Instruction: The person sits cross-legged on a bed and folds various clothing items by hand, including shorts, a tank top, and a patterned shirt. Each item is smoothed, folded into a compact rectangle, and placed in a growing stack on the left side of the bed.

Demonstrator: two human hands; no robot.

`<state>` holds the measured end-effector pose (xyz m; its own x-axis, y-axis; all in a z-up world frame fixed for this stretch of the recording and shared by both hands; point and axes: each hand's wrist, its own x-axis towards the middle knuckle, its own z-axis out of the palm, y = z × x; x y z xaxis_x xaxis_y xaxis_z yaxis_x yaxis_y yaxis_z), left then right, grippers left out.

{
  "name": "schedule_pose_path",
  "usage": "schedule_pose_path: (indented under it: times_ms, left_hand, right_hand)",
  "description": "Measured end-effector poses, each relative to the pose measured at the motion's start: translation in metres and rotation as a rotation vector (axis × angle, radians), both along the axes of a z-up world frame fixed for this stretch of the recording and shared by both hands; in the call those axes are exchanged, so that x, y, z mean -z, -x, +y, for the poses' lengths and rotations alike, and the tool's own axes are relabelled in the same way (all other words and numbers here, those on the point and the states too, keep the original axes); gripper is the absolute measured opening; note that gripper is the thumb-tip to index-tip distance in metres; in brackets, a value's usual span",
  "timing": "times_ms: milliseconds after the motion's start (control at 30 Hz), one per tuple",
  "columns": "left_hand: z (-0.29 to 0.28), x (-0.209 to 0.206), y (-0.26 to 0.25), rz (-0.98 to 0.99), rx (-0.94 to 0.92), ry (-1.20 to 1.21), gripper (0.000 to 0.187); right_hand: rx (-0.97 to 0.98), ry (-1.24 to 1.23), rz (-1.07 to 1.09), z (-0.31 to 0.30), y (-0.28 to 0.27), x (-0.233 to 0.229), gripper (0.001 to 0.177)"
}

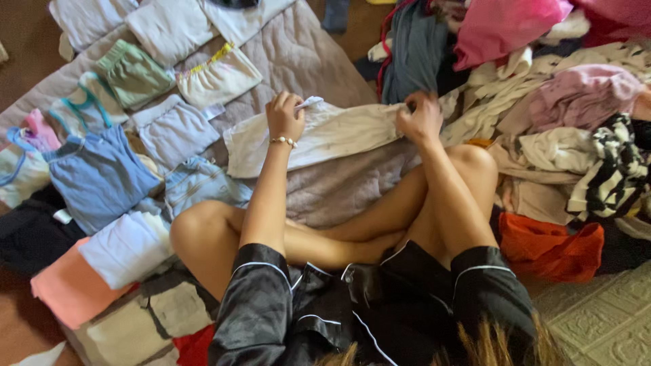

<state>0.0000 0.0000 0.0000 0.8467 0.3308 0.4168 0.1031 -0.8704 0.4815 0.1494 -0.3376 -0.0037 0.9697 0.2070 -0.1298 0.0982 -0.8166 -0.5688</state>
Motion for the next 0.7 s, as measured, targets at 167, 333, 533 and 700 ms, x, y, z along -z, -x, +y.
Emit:
schedule_pose_path:
  times_ms: [167, 333, 533, 700]
  left_hand:
    - [-0.01, 0.006, 0.042, 0.065, 0.205, -0.078, 0.017]
    - [-0.04, 0.018, 0.069, 0.16, 0.309, 0.024, 0.034]
    - [-0.052, 0.013, 0.082, 0.237, 0.291, -0.051, 0.055]
    - [-0.06, -0.003, 0.081, 0.325, 0.277, -0.057, 0.061]
  right_hand:
    - [-0.43, -0.161, -0.248, 0.007, 0.008, -0.029, 0.055]
    - [-0.459, 0.117, -0.324, 0.011, 0.011, -0.015, 0.063]
    - [-0.323, 0.086, -0.119, -0.004, -0.021, 0.018, 0.068]
    - [-0.267, -0.045, 0.237, -0.01, -0.025, 0.007, 0.06]
